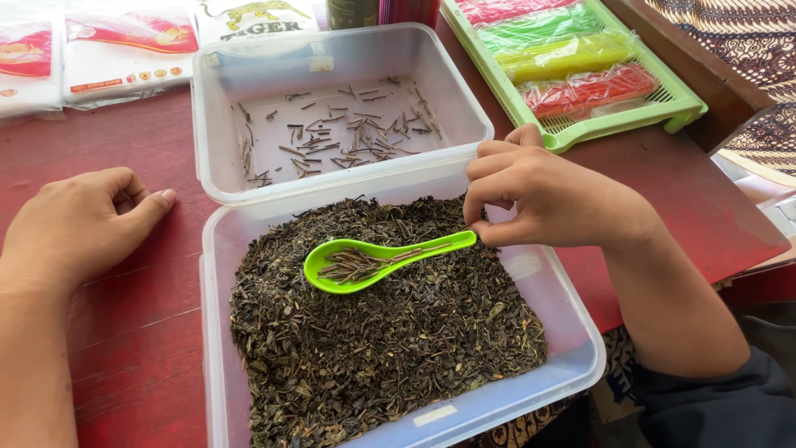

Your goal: The person sits on the floor and sorts through a large container of dried herbs, picking out small twigs and debris by hand and placing them into a separate container. They also use a green plastic spoon to scoop and move the herbs within the main container.

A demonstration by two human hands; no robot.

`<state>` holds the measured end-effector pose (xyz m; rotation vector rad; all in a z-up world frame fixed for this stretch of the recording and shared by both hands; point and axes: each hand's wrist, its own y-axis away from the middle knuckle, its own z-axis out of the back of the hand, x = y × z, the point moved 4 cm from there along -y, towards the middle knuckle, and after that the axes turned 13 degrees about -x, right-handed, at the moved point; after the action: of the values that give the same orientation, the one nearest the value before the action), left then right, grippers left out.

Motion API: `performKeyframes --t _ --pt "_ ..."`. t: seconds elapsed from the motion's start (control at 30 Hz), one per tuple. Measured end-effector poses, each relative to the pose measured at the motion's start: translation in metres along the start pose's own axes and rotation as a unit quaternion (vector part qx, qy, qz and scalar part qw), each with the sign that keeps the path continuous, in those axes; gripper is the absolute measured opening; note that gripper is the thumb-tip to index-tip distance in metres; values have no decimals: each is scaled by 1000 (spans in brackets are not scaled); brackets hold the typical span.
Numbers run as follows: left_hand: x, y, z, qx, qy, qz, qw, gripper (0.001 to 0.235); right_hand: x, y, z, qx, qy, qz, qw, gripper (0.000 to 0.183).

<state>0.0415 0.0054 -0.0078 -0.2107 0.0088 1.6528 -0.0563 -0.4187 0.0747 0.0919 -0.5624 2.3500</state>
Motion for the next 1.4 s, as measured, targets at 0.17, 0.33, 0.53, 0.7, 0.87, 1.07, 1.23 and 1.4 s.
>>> performKeyframes --t 0.17,0.33,0.53,0.7,0.87,1.07,1.23,1.4 --pt "0 0 0 4 -2 2 1000 52 -1 0 -2 5 -2 -3 1000 15" --pt "0 0 0 2 -1 0 1000 52 -1 0 -3 1 1 -3 1000 15" --pt "1 -1 -1 2 -3 -5 1000 52 -1 -1 -6 13 0 3 1000 13" --pt "1 -1 -1 2 -1 -5 1000 52 -4 1 -8 15 -7 0 1000 13" --pt "1 -1 -2 2 3 -6 1000 51 -3 0 -10 14 9 11 1000 14" --pt "0 0 -1 0 -1 -3 1000 53 -3 0 -12 17 12 13 1000 14" --pt "1 0 0 -3 -4 -3 1000 53 -3 -1 -10 8 5 11 1000 15" --pt "2 0 -2 -1 -4 -4 1000 53 -1 -1 -5 -26 -3 18 1000 17"
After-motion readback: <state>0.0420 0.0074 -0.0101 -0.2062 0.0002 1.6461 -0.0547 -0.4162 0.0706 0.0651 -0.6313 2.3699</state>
